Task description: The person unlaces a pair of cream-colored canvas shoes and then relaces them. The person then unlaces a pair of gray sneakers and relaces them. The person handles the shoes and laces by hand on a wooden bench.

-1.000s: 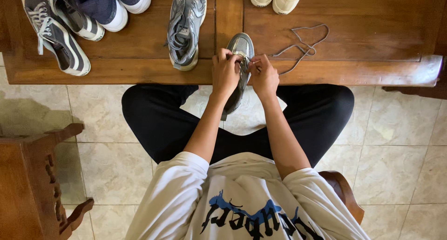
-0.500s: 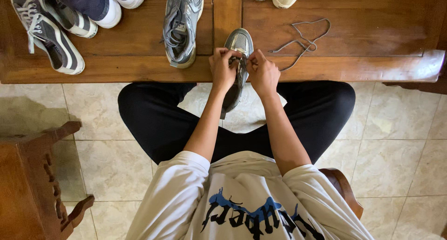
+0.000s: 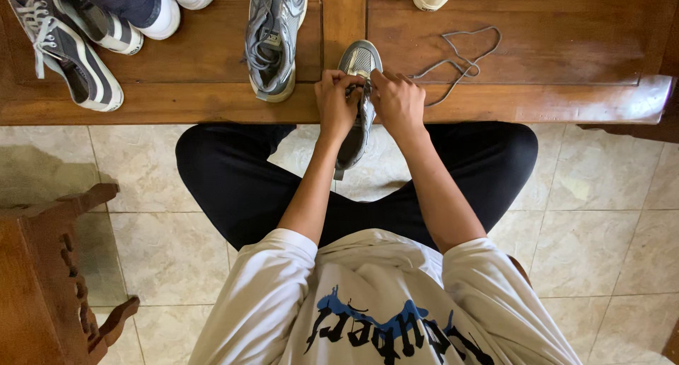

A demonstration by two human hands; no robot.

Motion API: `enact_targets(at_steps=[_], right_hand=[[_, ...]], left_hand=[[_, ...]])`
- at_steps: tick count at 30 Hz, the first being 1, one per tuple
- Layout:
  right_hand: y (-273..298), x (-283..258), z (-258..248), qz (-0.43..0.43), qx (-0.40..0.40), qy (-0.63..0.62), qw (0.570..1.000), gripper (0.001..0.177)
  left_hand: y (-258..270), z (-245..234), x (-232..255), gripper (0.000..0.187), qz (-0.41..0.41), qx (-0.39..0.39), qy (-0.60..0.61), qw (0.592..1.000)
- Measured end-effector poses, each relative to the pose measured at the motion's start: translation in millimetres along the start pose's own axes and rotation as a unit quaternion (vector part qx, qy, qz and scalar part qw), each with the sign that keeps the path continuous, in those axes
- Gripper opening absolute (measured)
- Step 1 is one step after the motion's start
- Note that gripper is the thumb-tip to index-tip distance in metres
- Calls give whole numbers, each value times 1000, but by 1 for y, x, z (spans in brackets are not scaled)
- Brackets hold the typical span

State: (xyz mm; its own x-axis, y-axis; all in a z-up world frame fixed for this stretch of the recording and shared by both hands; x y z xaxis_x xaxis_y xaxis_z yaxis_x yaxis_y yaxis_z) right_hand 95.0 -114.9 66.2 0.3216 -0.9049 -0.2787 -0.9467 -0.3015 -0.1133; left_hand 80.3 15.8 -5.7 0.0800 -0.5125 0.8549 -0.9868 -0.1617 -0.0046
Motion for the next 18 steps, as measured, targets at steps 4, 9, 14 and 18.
enact_targets(at_steps=[4, 9, 14, 18], right_hand=[[-5, -5, 5, -34, -9, 31, 999, 17], [-19, -5, 16, -67, -54, 28, 996, 7], [-15, 24, 10, 52, -43, -151, 986, 10], [-10, 30, 18, 89, -32, -201, 975, 17]], left_hand=[[0, 0, 2, 20, 10, 3, -4, 1000], [1, -5, 4, 20, -1, 2, 6, 1000], [-2, -6, 13, 22, 18, 4, -24, 1000], [0, -5, 18, 26, 29, 17, -59, 998]])
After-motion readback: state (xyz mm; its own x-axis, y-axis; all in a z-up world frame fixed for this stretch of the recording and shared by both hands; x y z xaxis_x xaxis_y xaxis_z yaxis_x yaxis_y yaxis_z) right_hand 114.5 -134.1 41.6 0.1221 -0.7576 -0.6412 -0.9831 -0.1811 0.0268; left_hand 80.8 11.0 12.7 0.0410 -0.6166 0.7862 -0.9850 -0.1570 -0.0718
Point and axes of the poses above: each hand's wrist, its own y-axis away from the middle knuckle, its own z-axis out of the palm, x = y × z, the point moved 8 cm from there along -y, towards the middle knuckle, and after that the axes turned 2 degrees about y, right-handed, at the moved point
